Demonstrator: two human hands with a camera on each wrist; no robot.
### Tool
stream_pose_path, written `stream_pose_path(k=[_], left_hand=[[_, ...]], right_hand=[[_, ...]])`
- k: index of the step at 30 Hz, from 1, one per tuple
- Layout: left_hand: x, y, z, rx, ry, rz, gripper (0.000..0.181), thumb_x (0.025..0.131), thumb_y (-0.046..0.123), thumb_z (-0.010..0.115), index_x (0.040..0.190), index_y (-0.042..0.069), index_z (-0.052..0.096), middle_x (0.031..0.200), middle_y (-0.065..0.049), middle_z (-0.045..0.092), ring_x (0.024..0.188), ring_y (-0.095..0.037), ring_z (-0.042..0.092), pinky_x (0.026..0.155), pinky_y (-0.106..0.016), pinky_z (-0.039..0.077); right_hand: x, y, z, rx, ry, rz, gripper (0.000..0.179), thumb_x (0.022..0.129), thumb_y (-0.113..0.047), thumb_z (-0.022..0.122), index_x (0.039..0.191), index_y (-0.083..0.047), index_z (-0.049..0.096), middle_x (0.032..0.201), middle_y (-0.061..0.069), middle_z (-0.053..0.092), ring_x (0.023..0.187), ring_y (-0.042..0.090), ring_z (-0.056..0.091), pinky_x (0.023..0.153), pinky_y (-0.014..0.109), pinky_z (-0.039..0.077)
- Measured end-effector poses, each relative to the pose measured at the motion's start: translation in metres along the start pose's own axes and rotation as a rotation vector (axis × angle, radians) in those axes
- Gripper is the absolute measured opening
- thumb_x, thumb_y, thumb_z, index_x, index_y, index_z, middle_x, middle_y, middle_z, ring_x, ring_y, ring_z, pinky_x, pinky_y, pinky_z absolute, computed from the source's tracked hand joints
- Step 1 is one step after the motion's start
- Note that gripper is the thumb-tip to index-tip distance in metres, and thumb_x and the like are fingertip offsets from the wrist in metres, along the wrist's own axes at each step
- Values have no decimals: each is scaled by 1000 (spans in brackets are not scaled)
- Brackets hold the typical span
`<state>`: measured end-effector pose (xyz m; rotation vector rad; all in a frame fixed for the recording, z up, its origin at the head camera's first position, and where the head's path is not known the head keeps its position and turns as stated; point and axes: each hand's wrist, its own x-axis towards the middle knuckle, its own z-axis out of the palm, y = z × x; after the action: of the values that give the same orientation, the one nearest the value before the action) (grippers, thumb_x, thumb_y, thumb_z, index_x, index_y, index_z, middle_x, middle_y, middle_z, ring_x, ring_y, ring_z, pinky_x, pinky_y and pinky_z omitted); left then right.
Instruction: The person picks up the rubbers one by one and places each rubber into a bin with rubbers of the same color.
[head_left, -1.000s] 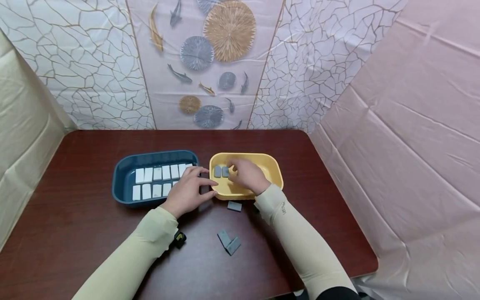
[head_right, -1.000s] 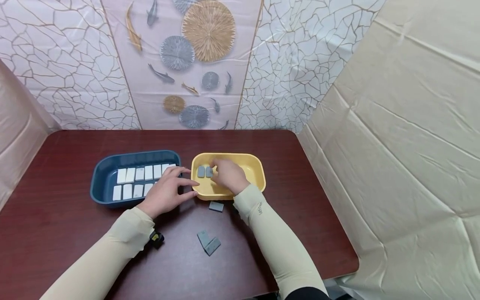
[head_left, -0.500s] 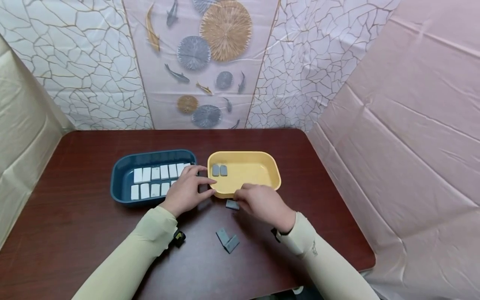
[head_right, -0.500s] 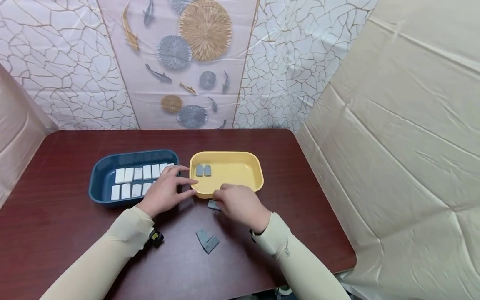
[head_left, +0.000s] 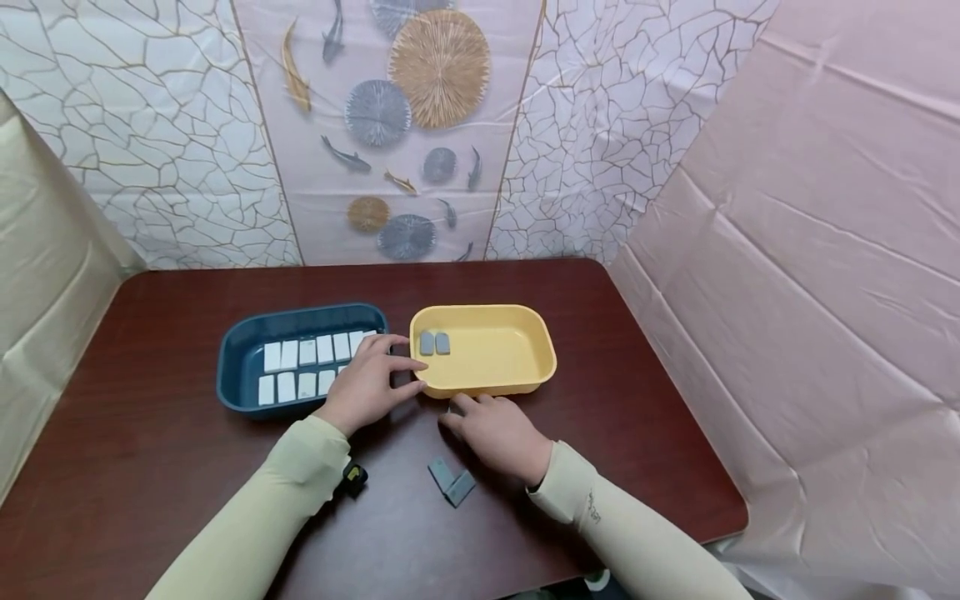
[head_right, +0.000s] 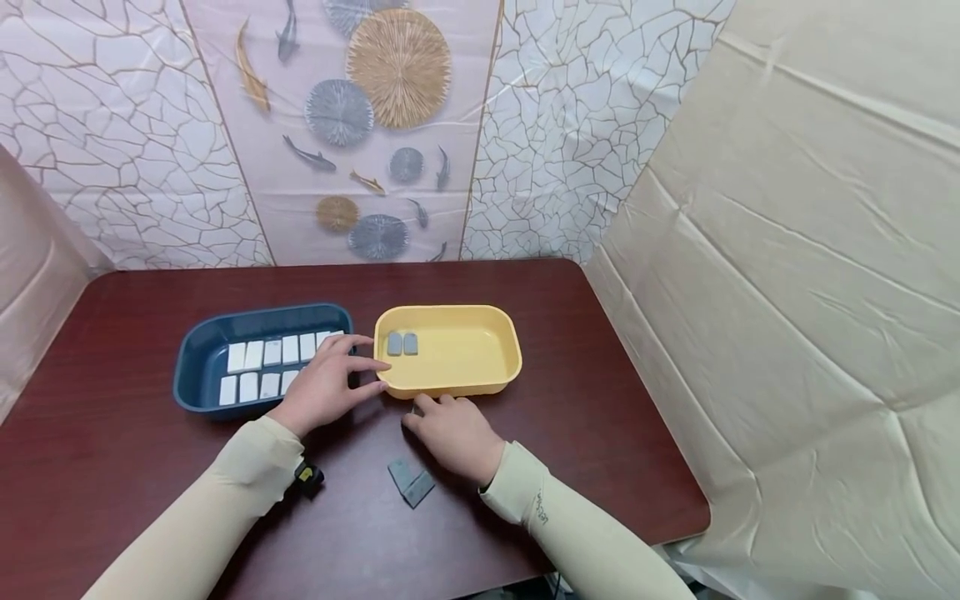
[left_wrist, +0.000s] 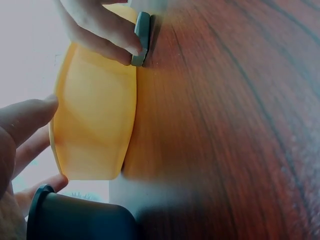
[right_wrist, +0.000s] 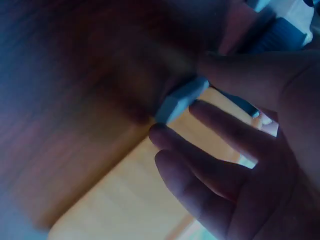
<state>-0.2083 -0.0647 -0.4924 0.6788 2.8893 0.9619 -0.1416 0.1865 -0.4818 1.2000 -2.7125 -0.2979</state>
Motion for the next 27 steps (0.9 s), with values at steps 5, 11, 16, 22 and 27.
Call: stream_pose_path(k=[5,11,16,22,27], left_hand=[[1,-2,2,7,-3,2,34,100,45,82,129,28,84,160,-8,53,153,-34,37,110,-57,51],[2,-3,3,8,4,0,33,100,45,82,128,28,84,159,-8,53,152,-33,37,110,-57,51],[2,-3,3,13,5,2,33,100,46,82,127,28,84,159,-7,53,152,-33,38,109,-56,52],[1,-2,2,14,9,2,32,100,46,82,127,29,84,159,-7,53,153,-33,37,110,-56,51],[0,-1,1,12,14,11,32,100,44,83,128,29,84,159,-9,54,153,-34,38,110,-57,51]], right_hand=[[2,-1,5,10,-12,-4,23,103,-14,76,125,-23,78,118,6,67,85,22,66,66,36,58],[4,1,4,94,-22,-16,13,100,-4,77,104,-17,77,107,7,62,72,15,60,61,29,54],[5,3,4,177,-62,-2,15,101,-3,75,97,-17,76,104,5,59,71,12,57,64,26,52],[5,6,2,220,-78,-4,14,102,-6,76,100,-20,79,101,2,64,80,14,63,69,27,54],[4,12,-14,338,-59,-33,20,97,-4,80,111,-18,82,104,0,66,87,12,66,75,25,56]])
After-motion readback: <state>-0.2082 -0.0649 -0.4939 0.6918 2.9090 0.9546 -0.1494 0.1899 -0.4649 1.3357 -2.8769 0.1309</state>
